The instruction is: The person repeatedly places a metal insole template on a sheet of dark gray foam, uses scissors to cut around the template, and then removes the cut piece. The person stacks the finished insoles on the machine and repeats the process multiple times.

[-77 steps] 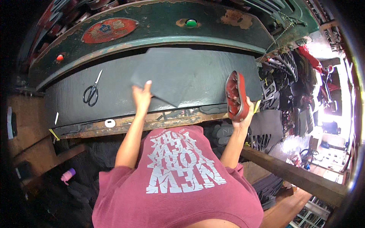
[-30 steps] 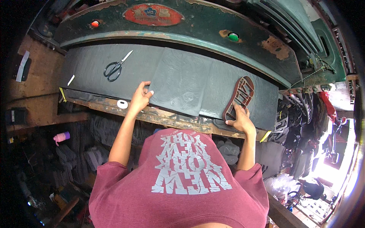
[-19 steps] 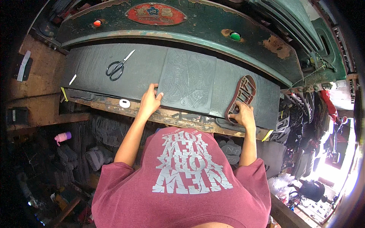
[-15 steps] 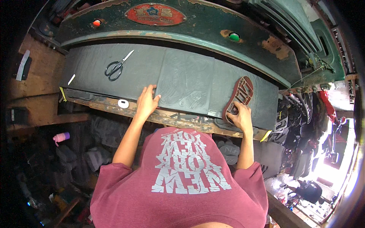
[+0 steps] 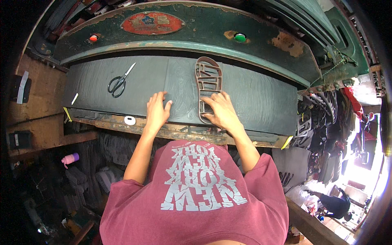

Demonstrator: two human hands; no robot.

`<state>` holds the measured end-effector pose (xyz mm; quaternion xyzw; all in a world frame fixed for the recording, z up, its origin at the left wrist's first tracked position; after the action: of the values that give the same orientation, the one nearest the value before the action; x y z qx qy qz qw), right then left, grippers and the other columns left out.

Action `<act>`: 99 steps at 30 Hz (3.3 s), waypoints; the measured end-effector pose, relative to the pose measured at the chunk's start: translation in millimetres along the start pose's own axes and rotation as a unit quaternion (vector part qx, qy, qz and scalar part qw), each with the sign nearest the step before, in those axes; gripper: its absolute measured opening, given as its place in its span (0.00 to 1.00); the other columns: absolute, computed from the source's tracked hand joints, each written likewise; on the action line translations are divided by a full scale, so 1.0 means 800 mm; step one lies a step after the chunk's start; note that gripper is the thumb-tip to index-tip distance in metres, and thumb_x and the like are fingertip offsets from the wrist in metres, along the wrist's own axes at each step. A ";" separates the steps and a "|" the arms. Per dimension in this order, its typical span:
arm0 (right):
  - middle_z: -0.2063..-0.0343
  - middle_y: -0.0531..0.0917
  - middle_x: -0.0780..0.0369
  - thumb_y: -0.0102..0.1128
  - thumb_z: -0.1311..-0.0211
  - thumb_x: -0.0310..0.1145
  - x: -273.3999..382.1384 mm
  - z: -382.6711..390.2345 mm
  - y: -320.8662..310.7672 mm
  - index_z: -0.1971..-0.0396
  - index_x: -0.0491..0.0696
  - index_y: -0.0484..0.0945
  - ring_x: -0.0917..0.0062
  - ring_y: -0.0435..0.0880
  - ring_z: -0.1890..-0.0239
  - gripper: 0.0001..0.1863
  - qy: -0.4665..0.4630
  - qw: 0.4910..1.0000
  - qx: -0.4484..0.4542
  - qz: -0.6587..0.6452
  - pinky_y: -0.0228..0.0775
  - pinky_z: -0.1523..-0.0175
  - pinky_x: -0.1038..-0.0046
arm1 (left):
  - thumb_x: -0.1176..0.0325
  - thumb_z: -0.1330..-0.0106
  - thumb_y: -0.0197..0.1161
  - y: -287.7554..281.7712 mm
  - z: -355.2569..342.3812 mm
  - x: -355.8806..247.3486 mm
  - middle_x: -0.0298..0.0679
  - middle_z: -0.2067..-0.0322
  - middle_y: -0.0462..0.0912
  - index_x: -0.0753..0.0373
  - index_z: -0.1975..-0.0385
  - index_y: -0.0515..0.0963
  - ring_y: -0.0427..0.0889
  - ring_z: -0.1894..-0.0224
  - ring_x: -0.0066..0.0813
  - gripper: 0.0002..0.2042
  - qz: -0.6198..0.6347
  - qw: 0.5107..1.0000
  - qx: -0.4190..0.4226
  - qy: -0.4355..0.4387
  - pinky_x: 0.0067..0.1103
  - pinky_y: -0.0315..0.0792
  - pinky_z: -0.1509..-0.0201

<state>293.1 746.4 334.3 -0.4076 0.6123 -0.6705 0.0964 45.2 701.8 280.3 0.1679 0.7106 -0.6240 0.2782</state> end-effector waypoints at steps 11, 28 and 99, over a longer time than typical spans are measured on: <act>0.44 0.77 0.54 0.72 0.47 0.24 -0.100 0.022 -0.009 0.28 0.50 0.65 0.62 0.77 0.40 0.44 0.089 0.969 -0.039 -0.226 0.67 0.31 0.63 | 0.66 0.41 0.73 0.045 -0.014 -0.051 0.44 0.53 0.81 0.61 0.35 0.72 0.79 0.49 0.44 0.32 0.055 0.979 0.154 0.118 0.36 0.70 0.41; 0.48 0.75 0.55 0.82 0.57 0.42 -0.119 0.025 0.055 0.25 0.51 0.64 0.62 0.73 0.41 0.55 0.079 0.981 0.070 -0.162 0.58 0.35 0.64 | 0.51 0.57 0.82 0.087 -0.033 -0.054 0.38 0.57 0.76 0.61 0.29 0.69 0.73 0.49 0.37 0.50 -0.008 0.948 0.231 0.218 0.31 0.60 0.43; 0.51 0.79 0.61 0.81 0.55 0.31 -0.130 0.031 0.051 0.24 0.53 0.61 0.68 0.77 0.44 0.55 0.120 0.953 0.047 -0.273 0.60 0.33 0.65 | 0.63 0.41 0.72 0.081 -0.039 -0.051 0.40 0.57 0.78 0.61 0.31 0.70 0.75 0.49 0.39 0.35 0.044 0.949 0.240 0.201 0.33 0.62 0.42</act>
<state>362.1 784.2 251.2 -0.4705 0.4530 -0.7432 -0.1454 109.5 747.8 255.9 0.3830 0.5733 -0.7162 0.1082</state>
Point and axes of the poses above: each hand's wrist, its own z-axis away from the middle knuckle, its own y-axis out of the palm, x = y × z, the point moved 6 cm from there along -z, towards the middle knuckle
